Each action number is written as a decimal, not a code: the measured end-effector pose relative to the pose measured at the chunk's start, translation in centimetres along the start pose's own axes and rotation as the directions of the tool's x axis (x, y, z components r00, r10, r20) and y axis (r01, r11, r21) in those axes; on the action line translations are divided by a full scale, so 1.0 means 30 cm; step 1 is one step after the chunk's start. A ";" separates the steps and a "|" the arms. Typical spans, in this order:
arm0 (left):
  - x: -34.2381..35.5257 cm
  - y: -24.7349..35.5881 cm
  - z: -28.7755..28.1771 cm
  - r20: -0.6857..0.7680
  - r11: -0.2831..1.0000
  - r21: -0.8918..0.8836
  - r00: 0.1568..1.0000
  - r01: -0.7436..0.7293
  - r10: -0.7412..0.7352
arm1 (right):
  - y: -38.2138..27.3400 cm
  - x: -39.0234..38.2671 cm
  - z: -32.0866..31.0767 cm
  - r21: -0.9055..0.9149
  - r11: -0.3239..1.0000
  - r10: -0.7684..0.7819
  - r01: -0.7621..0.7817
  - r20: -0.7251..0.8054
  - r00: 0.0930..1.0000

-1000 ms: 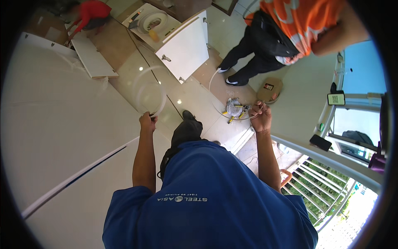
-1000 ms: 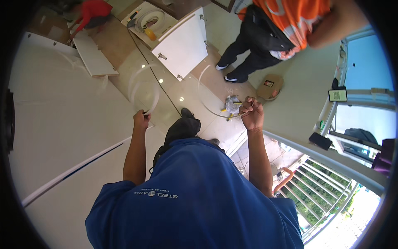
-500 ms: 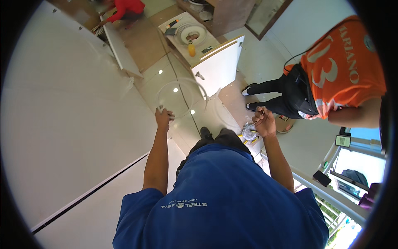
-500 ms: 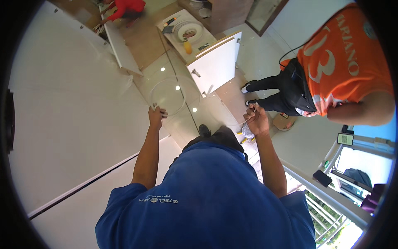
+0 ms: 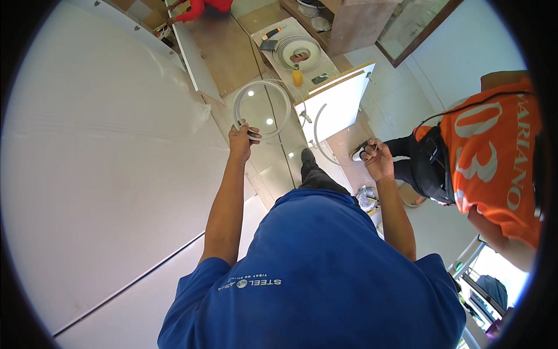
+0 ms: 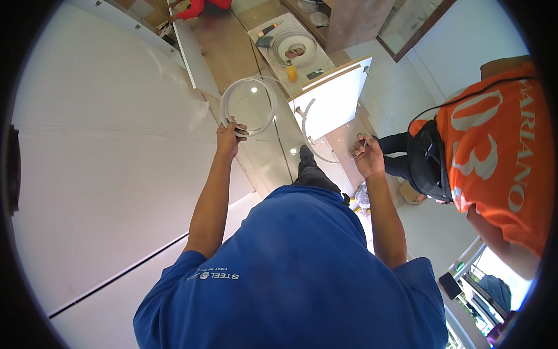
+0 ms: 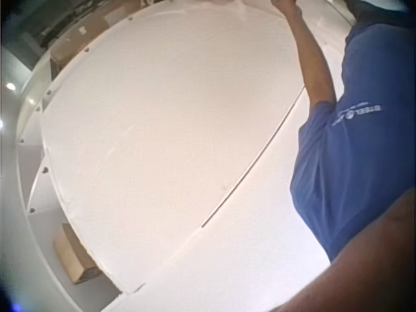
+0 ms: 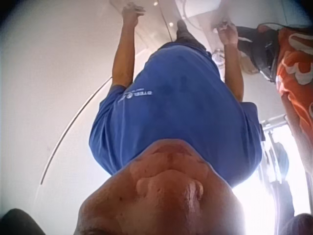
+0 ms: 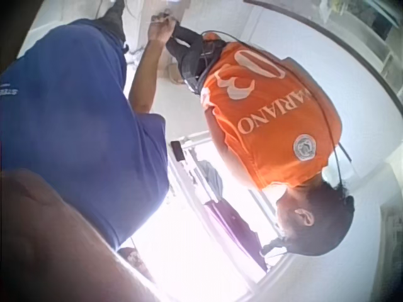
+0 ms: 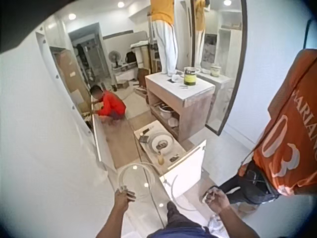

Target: The person applies glue to the edge of a wooden board and then presses a white edge banding strip onto it. They use a utility knife to trim the excess banding and continue applying glue to another strip.

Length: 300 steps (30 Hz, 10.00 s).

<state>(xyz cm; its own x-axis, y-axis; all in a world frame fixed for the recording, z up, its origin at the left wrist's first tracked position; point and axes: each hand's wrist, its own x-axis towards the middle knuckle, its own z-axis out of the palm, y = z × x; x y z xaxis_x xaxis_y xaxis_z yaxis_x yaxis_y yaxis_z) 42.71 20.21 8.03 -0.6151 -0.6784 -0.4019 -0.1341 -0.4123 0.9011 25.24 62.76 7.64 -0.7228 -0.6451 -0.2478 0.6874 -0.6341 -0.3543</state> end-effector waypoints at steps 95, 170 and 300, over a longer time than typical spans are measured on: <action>2.353 1.288 -0.068 -0.089 0.939 -0.318 0.990 -0.129 0.106 | 0.509 2.638 1.087 -0.513 0.754 -0.645 0.410 -0.458 0.612; 5.167 2.288 0.285 0.565 0.737 0.671 0.702 -0.085 -0.434 | 0.068 5.571 1.636 -0.392 0.918 -0.193 -0.051 -0.555 0.809; 7.384 2.502 2.234 0.033 0.105 0.232 -0.100 -0.967 -0.994 | 1.105 7.314 2.518 -0.448 0.876 -0.213 0.178 -0.691 -0.691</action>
<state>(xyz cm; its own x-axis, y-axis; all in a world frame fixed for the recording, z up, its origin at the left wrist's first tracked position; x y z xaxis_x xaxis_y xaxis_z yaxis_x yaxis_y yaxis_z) -155.66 -120.26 -2.45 0.1691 0.4980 -0.8505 0.4002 0.7539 0.5210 -105.18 -132.01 9.64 0.3042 0.8752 -0.3761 0.4412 -0.4794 -0.7586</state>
